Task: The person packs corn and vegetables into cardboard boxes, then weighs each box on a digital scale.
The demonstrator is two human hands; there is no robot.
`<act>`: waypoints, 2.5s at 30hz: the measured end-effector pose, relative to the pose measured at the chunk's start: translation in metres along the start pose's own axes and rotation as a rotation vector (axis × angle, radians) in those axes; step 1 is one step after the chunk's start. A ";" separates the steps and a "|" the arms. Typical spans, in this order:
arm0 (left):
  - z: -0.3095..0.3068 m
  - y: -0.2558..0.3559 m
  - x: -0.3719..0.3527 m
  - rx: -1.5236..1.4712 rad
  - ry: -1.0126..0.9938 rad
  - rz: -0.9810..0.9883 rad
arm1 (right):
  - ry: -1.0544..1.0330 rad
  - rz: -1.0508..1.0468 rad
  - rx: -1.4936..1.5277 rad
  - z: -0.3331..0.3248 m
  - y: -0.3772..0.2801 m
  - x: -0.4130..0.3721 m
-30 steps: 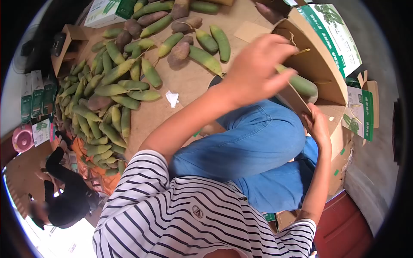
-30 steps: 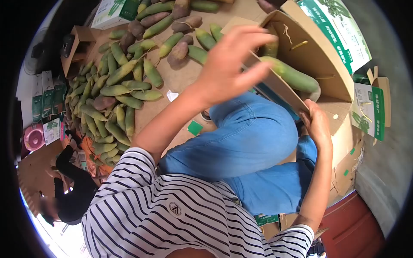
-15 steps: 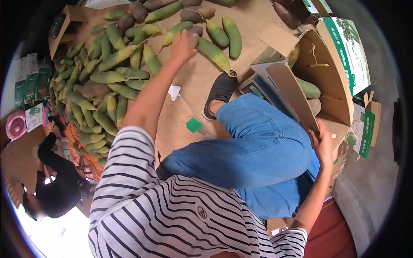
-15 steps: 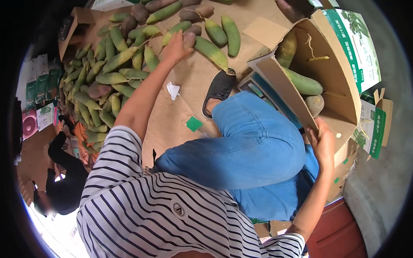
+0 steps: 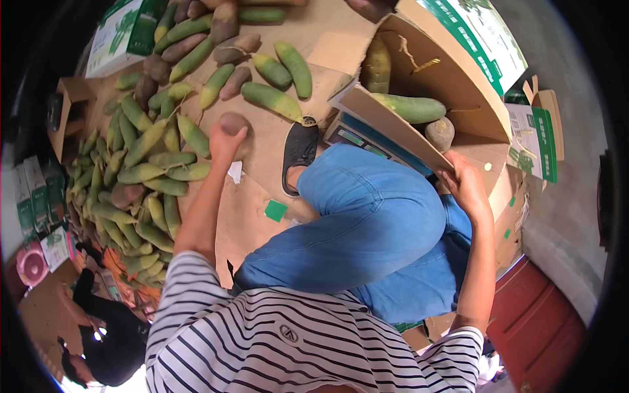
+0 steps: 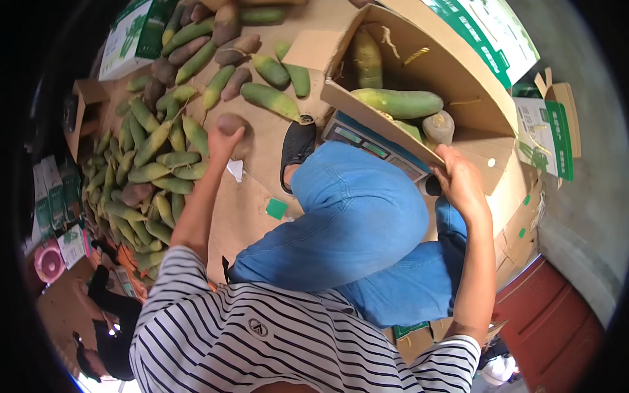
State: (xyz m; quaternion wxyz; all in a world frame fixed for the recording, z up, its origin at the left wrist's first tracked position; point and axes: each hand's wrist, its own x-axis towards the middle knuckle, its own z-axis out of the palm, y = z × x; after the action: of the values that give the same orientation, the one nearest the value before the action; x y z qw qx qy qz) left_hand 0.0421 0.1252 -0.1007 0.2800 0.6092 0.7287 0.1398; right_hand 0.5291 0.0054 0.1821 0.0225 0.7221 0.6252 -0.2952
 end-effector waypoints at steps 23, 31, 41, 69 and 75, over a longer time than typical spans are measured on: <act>-0.119 0.393 -0.115 0.055 0.010 1.164 | 0.128 -0.165 -0.009 0.009 0.011 -0.008; -0.121 0.288 -0.135 -0.183 -0.121 0.823 | 0.170 -0.221 -0.007 0.004 0.024 -0.006; -0.103 0.185 -0.129 -0.236 -0.451 0.292 | 0.591 -0.131 0.028 -0.040 0.010 -0.037; -0.032 -0.106 -0.100 0.094 0.101 -0.275 | 0.128 -0.024 0.058 0.010 0.024 -0.010; -0.035 -0.101 -0.054 -0.044 0.228 -0.367 | 0.200 -0.054 0.009 0.014 0.018 -0.013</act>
State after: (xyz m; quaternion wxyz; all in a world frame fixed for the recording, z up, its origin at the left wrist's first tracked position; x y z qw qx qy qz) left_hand -0.0547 0.0559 -0.1150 0.2295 0.4402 0.8512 0.1703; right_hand 0.5390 -0.0156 0.1703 -0.0511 0.7310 0.6422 -0.2250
